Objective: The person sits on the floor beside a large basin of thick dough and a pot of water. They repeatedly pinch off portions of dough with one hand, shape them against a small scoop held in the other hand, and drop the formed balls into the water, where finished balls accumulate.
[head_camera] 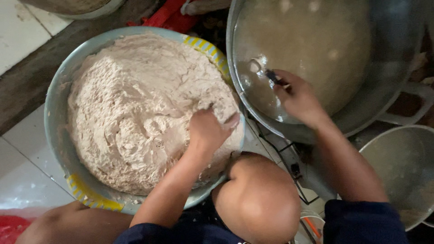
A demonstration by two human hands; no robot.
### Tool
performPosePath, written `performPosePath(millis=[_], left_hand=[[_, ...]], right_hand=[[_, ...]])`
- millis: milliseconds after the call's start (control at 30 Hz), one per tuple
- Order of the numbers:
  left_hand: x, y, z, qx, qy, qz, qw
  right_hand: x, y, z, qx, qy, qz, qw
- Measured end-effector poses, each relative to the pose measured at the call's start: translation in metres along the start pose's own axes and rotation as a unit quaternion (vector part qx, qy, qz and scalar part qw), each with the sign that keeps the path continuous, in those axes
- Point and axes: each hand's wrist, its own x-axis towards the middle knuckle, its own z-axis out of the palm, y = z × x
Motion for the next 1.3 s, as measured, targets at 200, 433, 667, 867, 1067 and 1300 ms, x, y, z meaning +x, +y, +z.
performPosePath(millis=[200,433,667,867,1067,1300], left_hand=[[-0.003,-0.009,0.014,-0.175,0.079,0.042,0.980],[0.000,-0.008,0.018,-0.201,0.085,0.091,0.972],[-0.002,-0.004,0.000,-0.067,-0.009,-0.050,0.996],[-0.015,0.002,-0.005,-0.013,-0.033,-0.028,0.999],[-0.012,-0.005,-0.002,-0.156,0.030,0.009,0.987],[-0.015,-0.005,0.009,-0.320,0.154,0.111,0.928]], right_hand=[[-0.042,-0.017,0.004,0.102,-0.104,0.134,0.980],[-0.084,-0.041,0.023,0.063,-0.137,-0.131,0.980],[-0.056,-0.030,0.017,0.234,-0.188,0.103,0.948],[0.006,-0.003,0.006,0.007,-0.029,0.027,0.999],[-0.006,-0.007,-0.007,0.042,-0.013,0.023,0.999],[-0.084,-0.035,0.017,0.074,-0.137,-0.136,0.979]])
